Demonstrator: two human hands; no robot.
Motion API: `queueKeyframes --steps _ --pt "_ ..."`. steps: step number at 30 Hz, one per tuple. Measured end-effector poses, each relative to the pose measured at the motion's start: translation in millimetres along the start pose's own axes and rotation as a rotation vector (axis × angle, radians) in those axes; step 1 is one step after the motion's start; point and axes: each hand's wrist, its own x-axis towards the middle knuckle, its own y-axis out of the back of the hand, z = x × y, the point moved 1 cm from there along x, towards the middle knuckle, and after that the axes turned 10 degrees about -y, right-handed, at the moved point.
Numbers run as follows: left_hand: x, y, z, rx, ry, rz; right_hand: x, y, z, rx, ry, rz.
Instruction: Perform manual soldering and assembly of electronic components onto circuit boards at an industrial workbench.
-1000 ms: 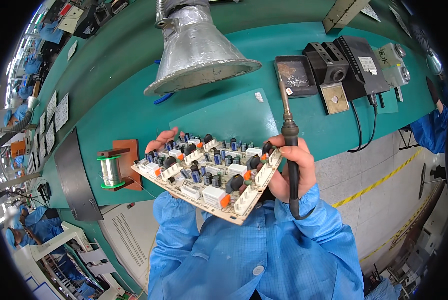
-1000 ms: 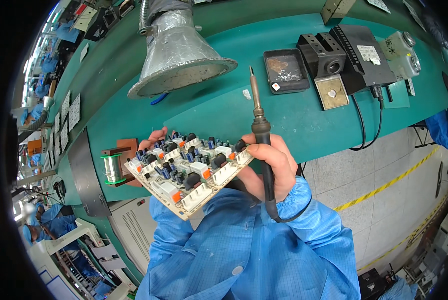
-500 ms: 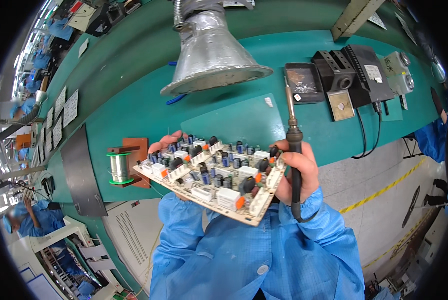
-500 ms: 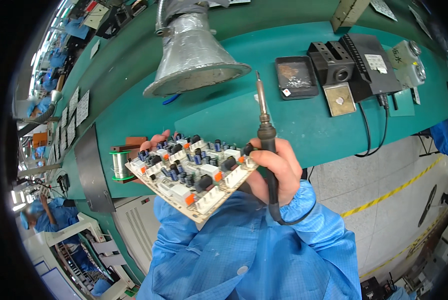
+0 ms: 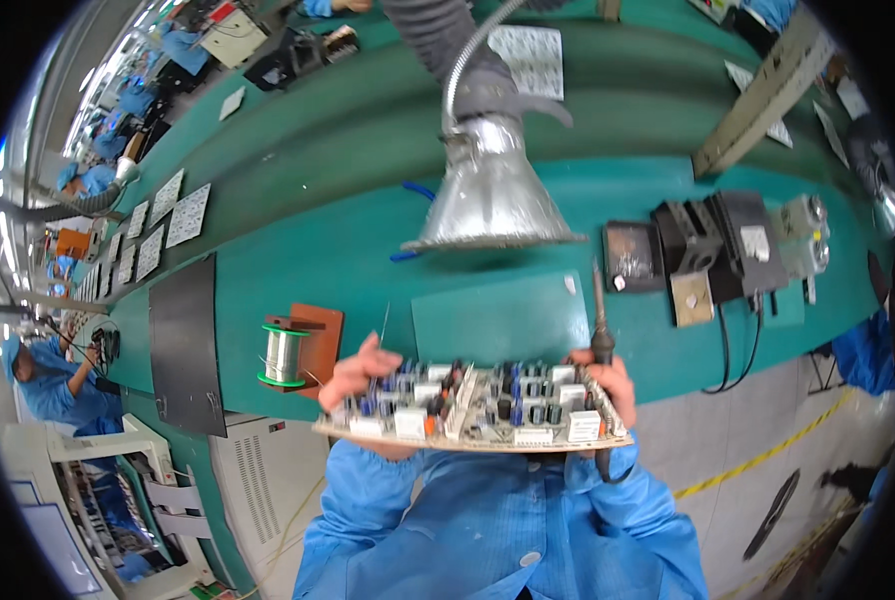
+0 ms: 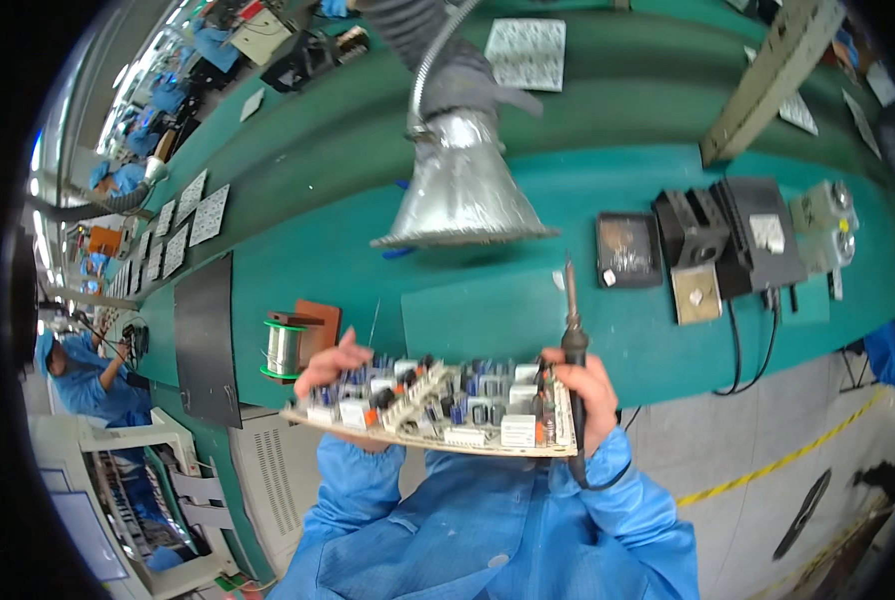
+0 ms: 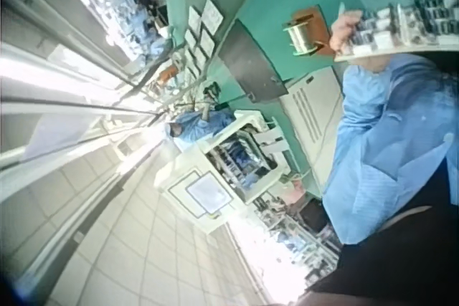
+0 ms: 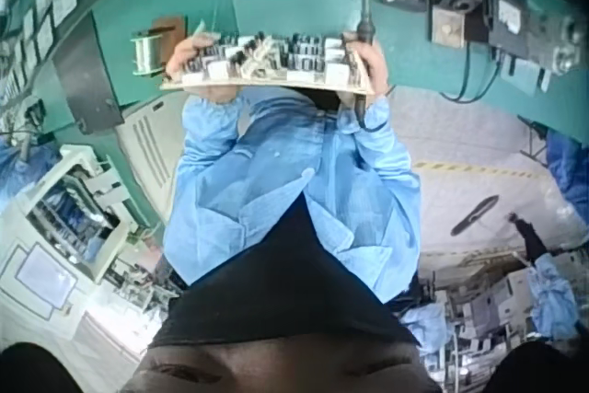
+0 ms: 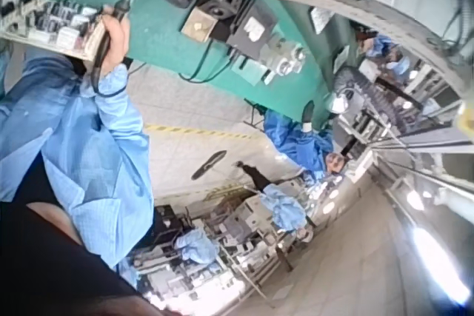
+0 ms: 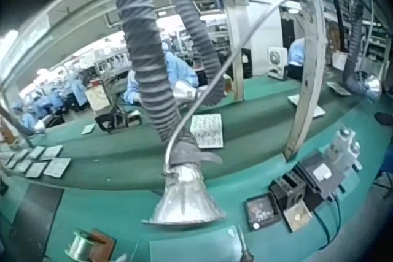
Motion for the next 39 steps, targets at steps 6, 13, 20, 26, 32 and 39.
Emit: queueKeyframes --steps 6,13,20,26,32,39 --pt "78 55 52 0.378 -0.258 -0.003 11 -16 -24 -0.080 0.190 -0.145" --pt "245 147 -105 0.874 0.274 0.096 7 30 14 -0.385 0.218 0.144" --pt "276 110 -267 1.160 0.597 -0.193 9 23 13 -0.434 0.196 0.190" --pt "243 14 -249 1.473 0.620 -0.635 6 23 12 -0.436 0.171 0.229" --pt "203 -19 -259 1.372 0.688 -0.954 10 23 12 -0.493 0.201 0.173" --pt "201 -25 -251 1.330 0.642 -0.840 17 21 7 -0.481 0.195 0.197"
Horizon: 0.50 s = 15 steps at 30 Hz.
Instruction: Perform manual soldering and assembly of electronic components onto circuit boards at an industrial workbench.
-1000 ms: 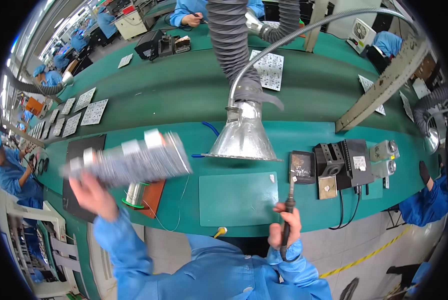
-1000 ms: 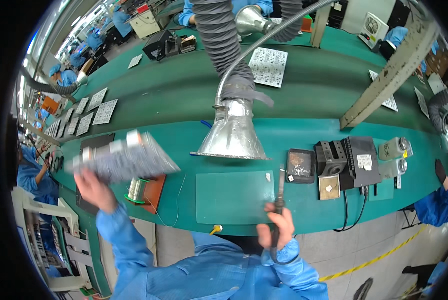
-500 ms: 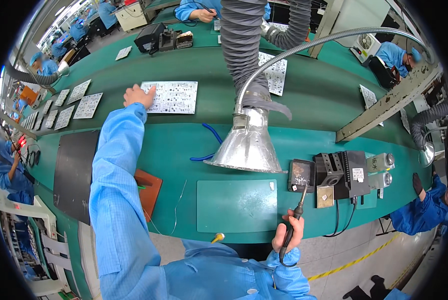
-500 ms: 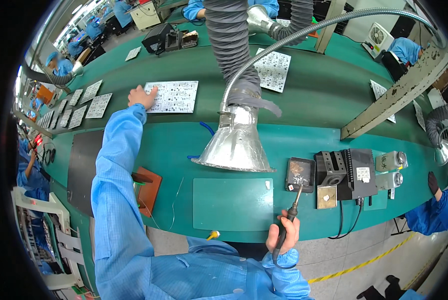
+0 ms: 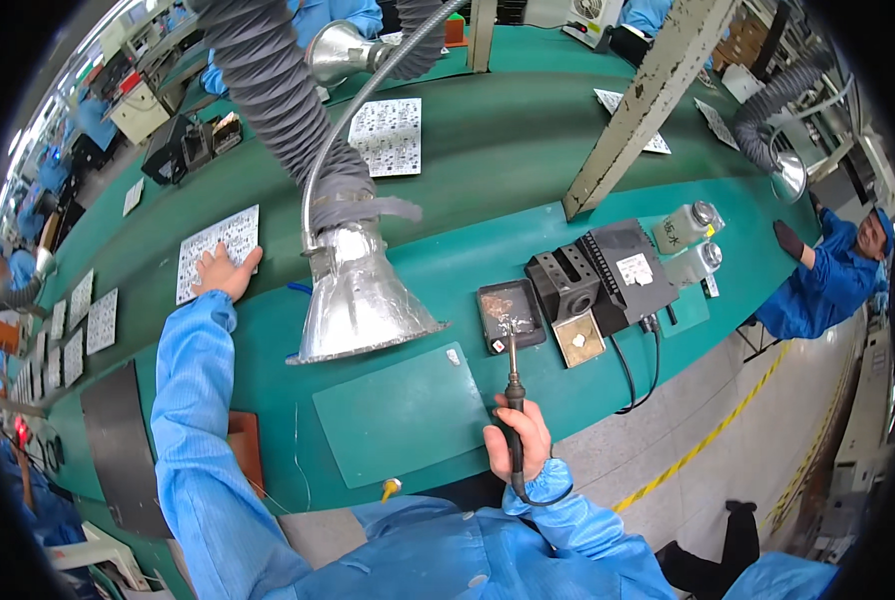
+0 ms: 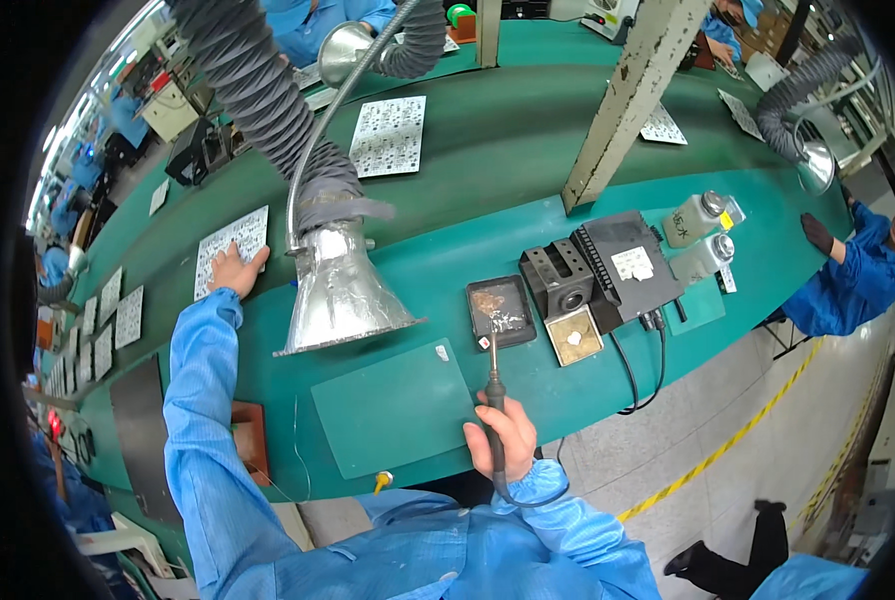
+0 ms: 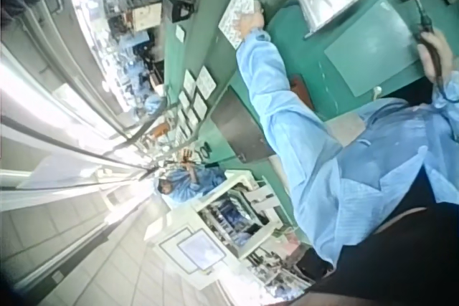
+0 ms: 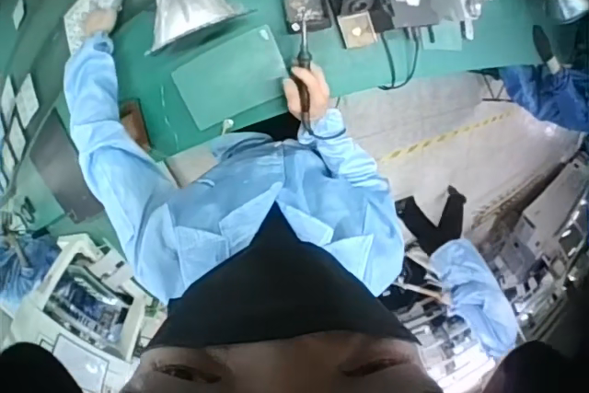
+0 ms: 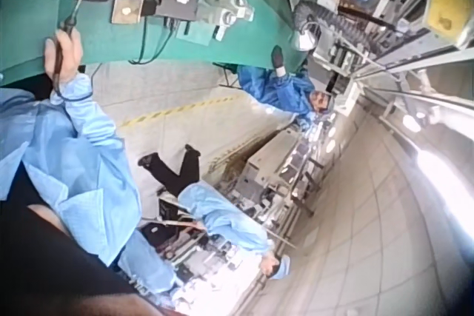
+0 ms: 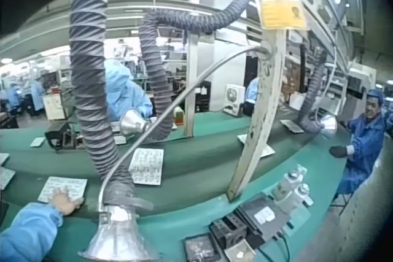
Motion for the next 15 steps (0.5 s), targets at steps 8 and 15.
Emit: queueKeyframes --steps 8,15 --pt "58 -18 108 -0.314 -0.774 0.360 -4 15 -2 -0.115 -0.052 0.001" --pt "162 -148 89 -0.871 -0.704 0.368 -5 12 7 -0.114 -0.037 -0.034"
